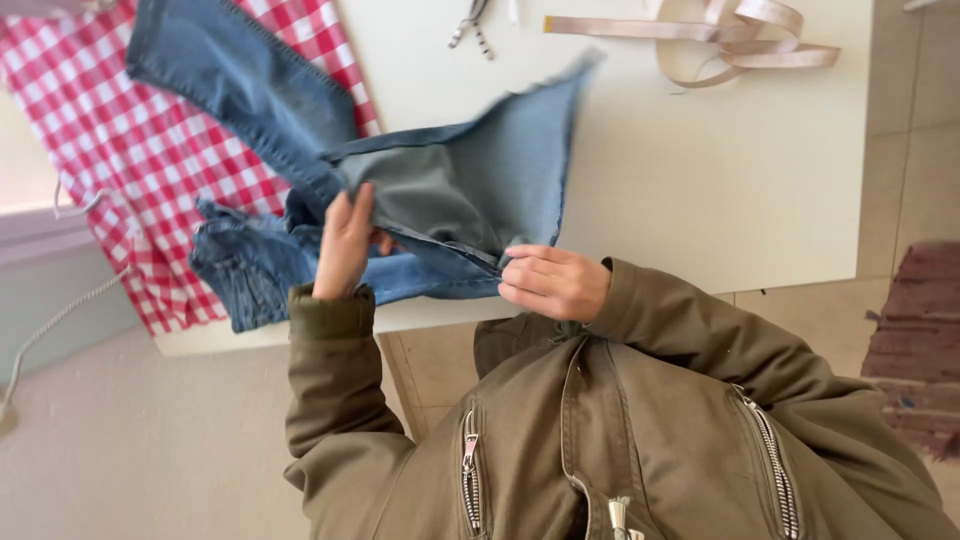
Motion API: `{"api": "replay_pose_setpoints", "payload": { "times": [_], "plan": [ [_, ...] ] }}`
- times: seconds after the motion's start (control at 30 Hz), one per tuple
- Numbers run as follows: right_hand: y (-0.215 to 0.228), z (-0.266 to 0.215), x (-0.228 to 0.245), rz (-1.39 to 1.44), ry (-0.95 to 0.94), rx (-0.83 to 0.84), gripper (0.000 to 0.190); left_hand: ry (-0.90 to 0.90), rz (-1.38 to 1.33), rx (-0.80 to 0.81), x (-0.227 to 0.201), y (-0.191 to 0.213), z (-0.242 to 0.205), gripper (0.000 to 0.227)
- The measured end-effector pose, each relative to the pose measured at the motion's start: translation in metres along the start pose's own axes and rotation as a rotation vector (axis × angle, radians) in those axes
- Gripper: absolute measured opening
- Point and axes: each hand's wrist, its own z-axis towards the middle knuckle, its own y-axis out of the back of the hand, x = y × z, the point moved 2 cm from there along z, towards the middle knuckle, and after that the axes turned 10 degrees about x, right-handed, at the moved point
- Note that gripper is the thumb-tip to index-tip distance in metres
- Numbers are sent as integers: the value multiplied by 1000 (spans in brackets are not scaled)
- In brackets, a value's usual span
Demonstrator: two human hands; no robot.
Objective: Pinning the hem of a pair of blue jeans on a workbench to prepare for sewing.
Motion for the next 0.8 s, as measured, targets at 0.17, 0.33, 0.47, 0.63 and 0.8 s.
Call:
{"api": "replay_pose_setpoints", "payload": {
  "times": [0.17,0.33,0.47,0.63,0.8],
  "plan": [
    [4,-26,-8,-7,137,-60,23,-194,80,-142,-22,-36,-74,28],
    [-76,-124,-33,151,-78,3,31,-197,216,-154,23,-64,-62,30],
    [-111,-137,-28,-23,-367,46,36,-81,284,-80,46,-45,-53,23],
    [-101,-113,-20,11,-507,135,29,47,932,11,-28,-25,-53,20],
    [-101,-93,-6,-142,-621,84,17,-936,1925,325,-57,-85,-32,68]
  ]
}}
